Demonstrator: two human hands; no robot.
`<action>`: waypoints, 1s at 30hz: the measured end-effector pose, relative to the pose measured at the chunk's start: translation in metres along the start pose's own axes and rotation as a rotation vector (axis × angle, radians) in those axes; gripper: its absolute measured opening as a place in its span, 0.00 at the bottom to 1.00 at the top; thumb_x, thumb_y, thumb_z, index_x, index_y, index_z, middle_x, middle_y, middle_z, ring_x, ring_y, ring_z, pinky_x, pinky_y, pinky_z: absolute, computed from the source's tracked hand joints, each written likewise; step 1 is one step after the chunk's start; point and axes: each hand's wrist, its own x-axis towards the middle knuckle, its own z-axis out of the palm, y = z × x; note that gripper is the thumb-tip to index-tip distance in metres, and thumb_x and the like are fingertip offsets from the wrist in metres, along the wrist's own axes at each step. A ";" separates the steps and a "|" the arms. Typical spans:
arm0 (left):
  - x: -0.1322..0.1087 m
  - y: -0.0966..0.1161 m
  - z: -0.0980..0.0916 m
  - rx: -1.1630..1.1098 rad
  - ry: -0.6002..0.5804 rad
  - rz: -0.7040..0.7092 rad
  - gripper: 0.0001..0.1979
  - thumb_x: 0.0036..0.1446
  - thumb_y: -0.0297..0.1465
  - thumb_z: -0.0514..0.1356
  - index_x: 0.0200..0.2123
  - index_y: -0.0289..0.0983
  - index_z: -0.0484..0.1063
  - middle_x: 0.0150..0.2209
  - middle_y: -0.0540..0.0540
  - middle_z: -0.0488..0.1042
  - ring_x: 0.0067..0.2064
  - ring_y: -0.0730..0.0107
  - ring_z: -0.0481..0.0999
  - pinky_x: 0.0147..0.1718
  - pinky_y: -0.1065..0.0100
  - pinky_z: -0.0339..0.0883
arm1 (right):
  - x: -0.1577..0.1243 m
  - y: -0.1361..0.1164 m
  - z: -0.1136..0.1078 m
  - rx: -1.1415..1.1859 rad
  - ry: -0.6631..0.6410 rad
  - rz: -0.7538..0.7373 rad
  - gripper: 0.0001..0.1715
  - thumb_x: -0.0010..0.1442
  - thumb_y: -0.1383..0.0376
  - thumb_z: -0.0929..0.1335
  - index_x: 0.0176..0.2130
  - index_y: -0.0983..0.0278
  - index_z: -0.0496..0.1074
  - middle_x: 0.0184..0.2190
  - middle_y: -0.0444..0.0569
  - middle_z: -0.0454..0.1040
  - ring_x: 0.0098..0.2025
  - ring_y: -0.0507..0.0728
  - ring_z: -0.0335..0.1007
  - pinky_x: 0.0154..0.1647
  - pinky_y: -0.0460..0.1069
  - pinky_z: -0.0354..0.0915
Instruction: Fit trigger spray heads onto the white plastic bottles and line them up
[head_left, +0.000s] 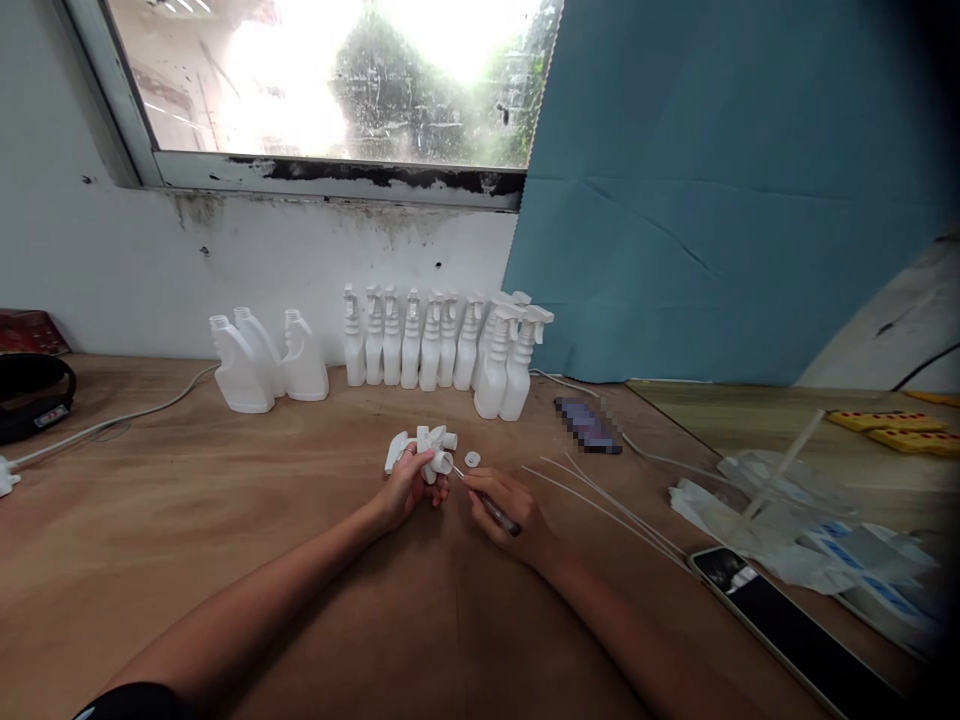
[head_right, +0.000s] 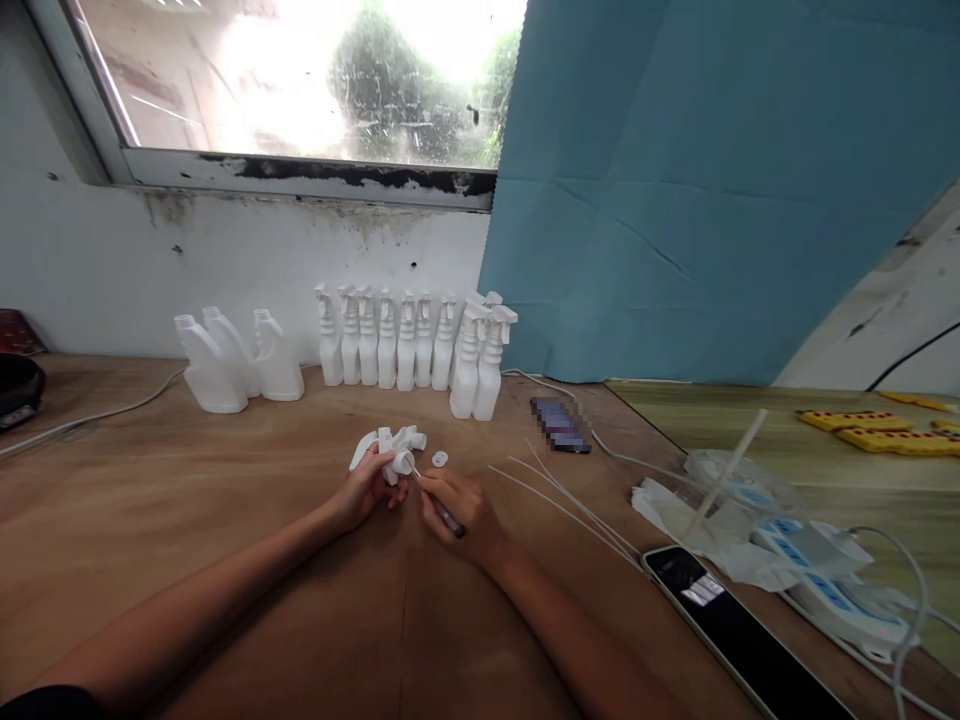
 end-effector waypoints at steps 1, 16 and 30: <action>-0.001 0.000 0.001 0.016 0.008 0.004 0.14 0.56 0.38 0.56 0.35 0.40 0.52 0.27 0.53 0.68 0.20 0.72 0.70 0.13 0.75 0.56 | 0.000 0.000 0.000 0.002 -0.004 -0.024 0.19 0.57 0.74 0.63 0.47 0.60 0.67 0.39 0.51 0.74 0.39 0.55 0.72 0.40 0.50 0.68; 0.000 -0.001 0.003 0.155 0.110 0.026 0.18 0.53 0.41 0.61 0.36 0.40 0.55 0.22 0.58 0.60 0.16 0.85 0.49 0.11 0.80 0.41 | 0.003 -0.007 0.010 0.052 -0.056 0.070 0.06 0.58 0.72 0.62 0.33 0.61 0.65 0.27 0.46 0.70 0.27 0.53 0.67 0.30 0.48 0.65; -0.003 0.004 0.001 0.063 0.017 -0.154 0.15 0.48 0.40 0.61 0.29 0.38 0.58 0.16 0.59 0.56 0.12 0.85 0.46 0.10 0.79 0.34 | 0.009 -0.012 0.009 0.962 0.038 0.653 0.09 0.60 0.61 0.61 0.30 0.62 0.63 0.24 0.46 0.74 0.23 0.54 0.70 0.23 0.50 0.67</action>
